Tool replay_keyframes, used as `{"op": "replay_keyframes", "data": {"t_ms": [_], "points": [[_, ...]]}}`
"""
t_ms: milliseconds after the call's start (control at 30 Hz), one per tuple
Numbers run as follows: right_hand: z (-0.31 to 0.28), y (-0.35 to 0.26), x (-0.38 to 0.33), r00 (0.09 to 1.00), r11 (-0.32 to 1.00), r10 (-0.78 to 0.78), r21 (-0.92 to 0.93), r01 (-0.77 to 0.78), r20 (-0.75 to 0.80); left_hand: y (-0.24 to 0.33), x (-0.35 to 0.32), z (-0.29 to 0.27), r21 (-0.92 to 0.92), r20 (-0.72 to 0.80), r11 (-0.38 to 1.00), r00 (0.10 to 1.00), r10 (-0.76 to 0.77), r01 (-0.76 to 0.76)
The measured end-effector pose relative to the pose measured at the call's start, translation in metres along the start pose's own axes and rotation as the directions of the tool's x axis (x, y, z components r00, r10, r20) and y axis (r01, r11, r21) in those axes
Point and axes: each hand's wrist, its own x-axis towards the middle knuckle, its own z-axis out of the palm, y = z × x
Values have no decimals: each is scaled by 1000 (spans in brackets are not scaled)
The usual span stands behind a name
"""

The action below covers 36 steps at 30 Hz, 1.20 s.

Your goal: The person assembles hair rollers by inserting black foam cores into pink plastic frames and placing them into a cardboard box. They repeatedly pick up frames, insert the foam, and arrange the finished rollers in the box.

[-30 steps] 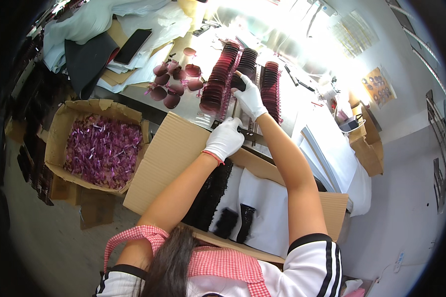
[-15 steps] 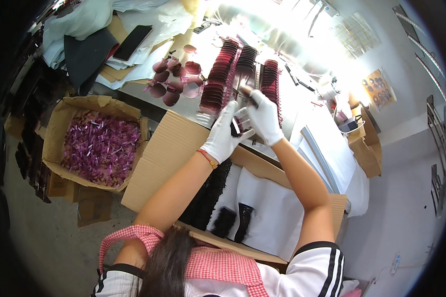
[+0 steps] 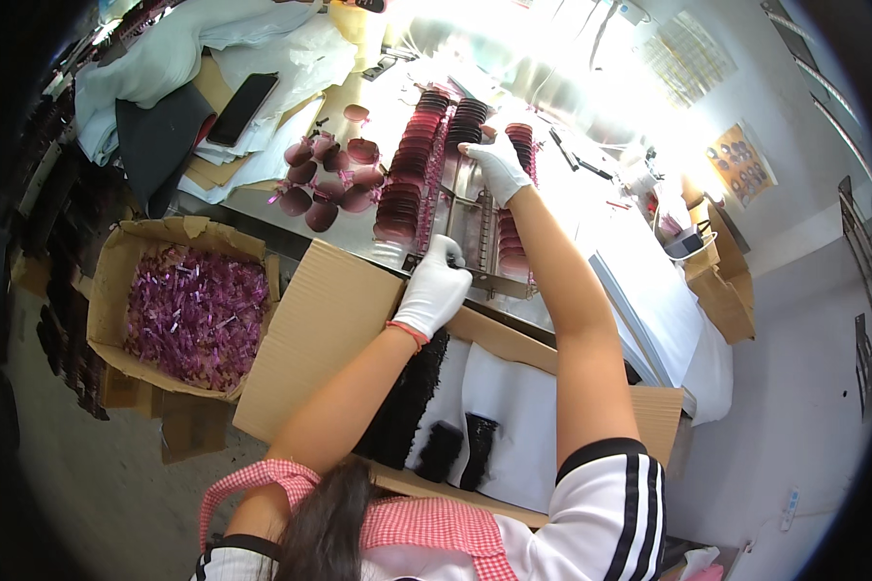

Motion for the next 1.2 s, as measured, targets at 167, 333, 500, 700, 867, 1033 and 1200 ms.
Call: {"op": "replay_keyframes", "data": {"t_ms": [167, 333, 500, 700, 867, 1033, 1200], "points": [[5, 2, 9, 986, 999, -10, -40, 17, 168, 4, 4, -7, 181, 155, 983, 988, 2, -30], [27, 3, -13, 961, 839, -251, -469, 277, 117, 6, 7, -11, 202, 159, 977, 986, 41, -74], [50, 5, -16, 729, 273, -596, -768, 579, 337, -1, 8, -7, 191, 190, 979, 981, 35, -72], [32, -34, -44, 846, 564, -489, -664, 492, 212, 1, 6, -19, -216, 285, 963, 954, -98, 163], [9, -76, -119, 992, 957, -109, 276, 90, 57, 28, -9, -18, -700, 32, 712, 998, -48, 56], [0, -89, -180, 947, 866, 219, 402, -299, 234, 49, -4, -29, -666, -420, 674, 907, 17, -321], [29, -83, -193, 900, 769, 157, 522, -369, 406, 38, 11, -56, -658, -264, 691, 951, 158, -298]]}}
